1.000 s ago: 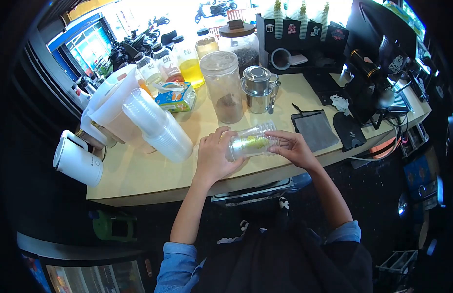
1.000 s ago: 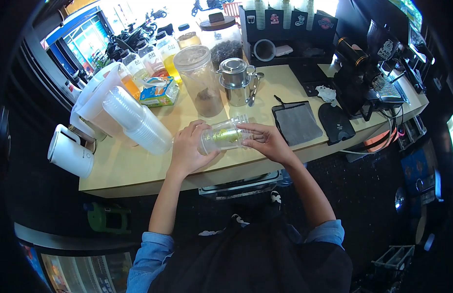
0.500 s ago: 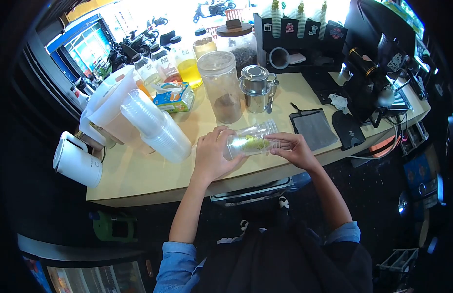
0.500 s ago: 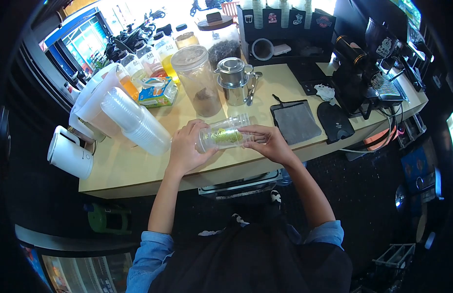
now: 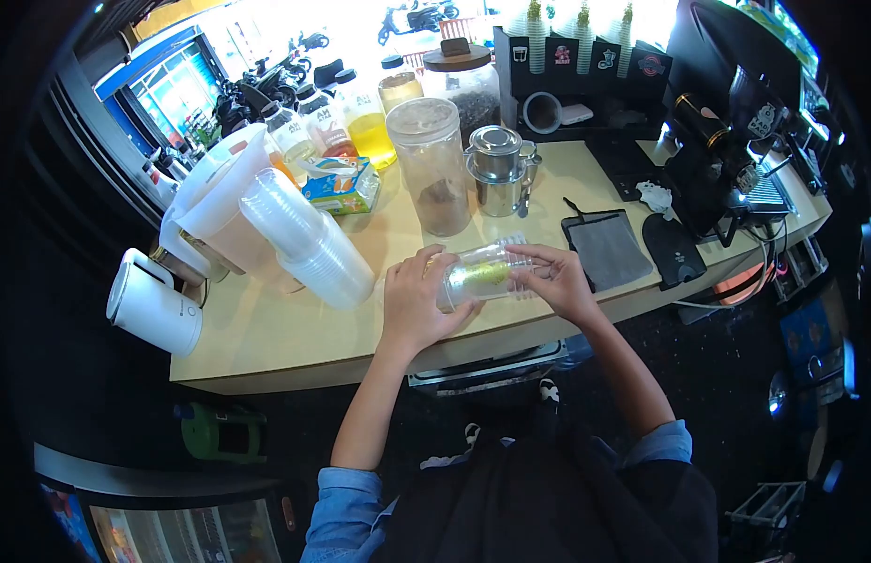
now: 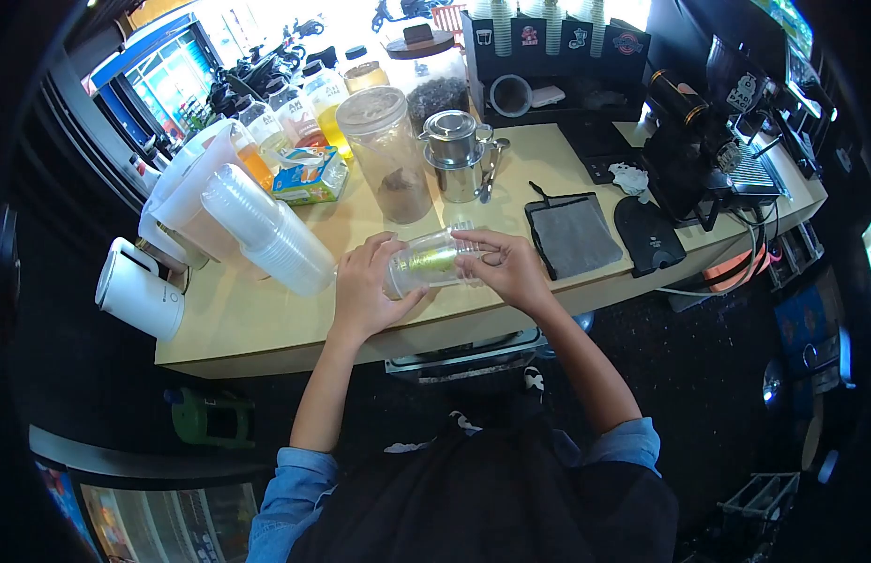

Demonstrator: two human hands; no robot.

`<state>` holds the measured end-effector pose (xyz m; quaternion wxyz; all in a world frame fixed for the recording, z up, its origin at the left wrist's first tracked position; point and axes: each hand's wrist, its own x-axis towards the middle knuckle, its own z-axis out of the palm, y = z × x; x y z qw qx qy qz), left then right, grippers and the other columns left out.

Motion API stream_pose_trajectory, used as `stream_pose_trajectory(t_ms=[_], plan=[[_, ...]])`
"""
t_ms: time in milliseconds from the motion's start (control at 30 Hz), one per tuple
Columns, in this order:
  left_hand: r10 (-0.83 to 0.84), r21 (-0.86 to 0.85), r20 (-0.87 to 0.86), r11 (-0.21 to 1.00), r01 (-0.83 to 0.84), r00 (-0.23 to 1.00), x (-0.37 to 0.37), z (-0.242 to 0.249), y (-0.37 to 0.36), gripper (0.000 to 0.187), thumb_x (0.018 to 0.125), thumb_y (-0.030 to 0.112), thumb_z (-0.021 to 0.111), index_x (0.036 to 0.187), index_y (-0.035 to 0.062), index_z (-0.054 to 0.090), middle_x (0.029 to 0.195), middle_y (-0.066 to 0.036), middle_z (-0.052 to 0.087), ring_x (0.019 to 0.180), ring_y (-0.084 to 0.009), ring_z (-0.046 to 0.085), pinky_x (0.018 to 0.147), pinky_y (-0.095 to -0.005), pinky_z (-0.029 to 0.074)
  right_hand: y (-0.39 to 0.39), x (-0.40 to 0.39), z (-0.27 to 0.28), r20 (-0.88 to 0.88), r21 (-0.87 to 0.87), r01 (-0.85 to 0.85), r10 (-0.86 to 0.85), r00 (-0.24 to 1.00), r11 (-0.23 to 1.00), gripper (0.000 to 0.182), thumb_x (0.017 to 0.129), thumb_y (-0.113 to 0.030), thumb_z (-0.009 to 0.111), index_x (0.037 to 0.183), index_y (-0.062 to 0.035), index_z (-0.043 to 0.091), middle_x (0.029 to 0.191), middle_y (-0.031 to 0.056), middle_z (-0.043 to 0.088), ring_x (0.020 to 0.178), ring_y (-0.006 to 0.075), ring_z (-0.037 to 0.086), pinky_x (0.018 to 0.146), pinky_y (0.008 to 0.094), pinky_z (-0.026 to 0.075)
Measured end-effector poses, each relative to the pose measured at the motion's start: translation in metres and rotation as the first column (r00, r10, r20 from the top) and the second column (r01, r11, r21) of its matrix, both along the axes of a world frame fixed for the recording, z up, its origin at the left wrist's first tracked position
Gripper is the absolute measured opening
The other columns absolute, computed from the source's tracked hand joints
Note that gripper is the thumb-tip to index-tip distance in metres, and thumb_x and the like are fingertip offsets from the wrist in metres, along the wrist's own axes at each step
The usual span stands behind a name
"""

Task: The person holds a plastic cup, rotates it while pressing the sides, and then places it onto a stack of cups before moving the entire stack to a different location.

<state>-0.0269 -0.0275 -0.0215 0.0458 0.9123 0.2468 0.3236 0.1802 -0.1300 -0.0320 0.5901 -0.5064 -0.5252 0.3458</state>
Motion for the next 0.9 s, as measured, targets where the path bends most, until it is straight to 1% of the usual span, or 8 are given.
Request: stream_pose_trajectory(t_ms=[100, 233, 300, 433, 500, 600, 833, 900], plan=[[0.001, 0.018, 0.013, 1.0, -0.001, 1.0, -0.001, -0.001, -0.002, 0.057, 0.062, 0.035, 0.078, 0.109, 0.0119, 0.056, 0.113, -0.011, 0.057, 0.102, -0.0286, 0.057, 0.086, -0.0426, 0.04, 0.004, 0.005, 0.001, -0.115, -0.072, -0.049, 0.04, 0.993, 0.996, 0.04, 0.084, -0.001, 0.066, 0.123, 0.003, 0.057, 0.106, 0.0149, 0.065, 0.084, 0.0139, 0.067, 0.072, 0.0222, 0.054], [0.011, 0.035, 0.015, 0.999, -0.011, 1.0, 0.0, -0.003, -0.003, 0.058, 0.062, 0.036, 0.078, 0.11, 0.0125, 0.055, 0.115, -0.011, 0.056, 0.102, -0.0289, 0.057, 0.087, -0.0425, 0.039, 0.002, -0.006, 0.011, -0.079, -0.084, -0.038, 0.031, 0.996, 0.996, 0.043, 0.084, -0.001, 0.066, 0.125, 0.0036, 0.054, 0.107, 0.0155, 0.064, 0.085, 0.0141, 0.066, 0.072, 0.0223, 0.054], [0.012, 0.027, 0.017, 1.0, -0.013, 1.0, -0.001, -0.003, -0.004, 0.058, 0.062, 0.036, 0.078, 0.11, 0.0128, 0.055, 0.115, -0.011, 0.056, 0.102, -0.0291, 0.057, 0.087, -0.0424, 0.039, 0.002, -0.012, 0.013, 0.002, -0.036, -0.007, 0.007, 1.0, 0.999, 0.045, 0.084, -0.002, 0.066, 0.127, 0.0041, 0.052, 0.109, 0.0151, 0.064, 0.087, 0.0145, 0.066, 0.072, 0.0231, 0.054], [0.015, -0.005, 0.015, 1.0, -0.015, 1.0, 0.0, -0.001, -0.004, 0.057, 0.063, 0.035, 0.078, 0.11, 0.0141, 0.055, 0.116, -0.01, 0.056, 0.102, -0.0294, 0.057, 0.087, -0.0418, 0.038, 0.002, -0.005, 0.013, 0.013, -0.015, -0.053, 0.053, 0.998, 0.998, 0.043, 0.086, -0.002, 0.063, 0.127, 0.0042, 0.052, 0.11, 0.0142, 0.063, 0.089, 0.0142, 0.065, 0.074, 0.0235, 0.054], [0.012, -0.012, 0.019, 1.0, -0.012, 1.0, -0.001, -0.001, -0.004, 0.057, 0.062, 0.035, 0.078, 0.11, 0.0146, 0.055, 0.116, -0.01, 0.056, 0.102, -0.0294, 0.057, 0.087, -0.0417, 0.038, 0.002, 0.003, 0.01, -0.144, -0.057, -0.156, 0.146, 0.979, 0.986, 0.04, 0.088, 0.0, 0.059, 0.127, 0.0044, 0.052, 0.112, 0.0131, 0.063, 0.089, 0.0135, 0.065, 0.076, 0.0236, 0.054], [0.006, -0.016, 0.021, 1.0, -0.006, 1.0, -0.001, 0.0, -0.004, 0.056, 0.062, 0.034, 0.078, 0.11, 0.0152, 0.055, 0.116, -0.009, 0.055, 0.102, -0.0292, 0.057, 0.087, -0.0415, 0.039, 0.0, 0.007, 0.009, -0.052, -0.057, -0.157, 0.154, 0.987, 0.986, 0.038, 0.09, 0.001, 0.056, 0.127, 0.0045, 0.052, 0.113, 0.012, 0.062, 0.089, 0.0131, 0.064, 0.077, 0.0238, 0.054], [0.004, -0.014, 0.011, 1.0, -0.004, 1.0, -0.002, -0.001, -0.004, 0.055, 0.062, 0.034, 0.079, 0.109, 0.015, 0.056, 0.117, -0.009, 0.056, 0.102, -0.0288, 0.057, 0.087, -0.0418, 0.039, -0.006, 0.009, 0.017, -0.066, -0.088, -0.083, 0.077, 0.995, 0.993, 0.037, 0.089, 0.001, 0.057, 0.125, 0.0049, 0.053, 0.111, 0.0125, 0.063, 0.084, 0.0146, 0.066, 0.076, 0.0244, 0.054], [0.002, -0.017, 0.009, 1.0, -0.002, 1.0, -0.002, 0.0, -0.004, 0.055, 0.062, 0.034, 0.079, 0.109, 0.0148, 0.056, 0.117, -0.009, 0.056, 0.102, -0.0288, 0.057, 0.087, -0.0418, 0.039, -0.008, 0.012, 0.018, 0.013, -0.088, -0.028, 0.029, 0.999, 0.996, 0.034, 0.087, 0.002, 0.058, 0.121, 0.0064, 0.055, 0.109, 0.0135, 0.064, 0.08, 0.0156, 0.067, 0.074, 0.0246, 0.055]])
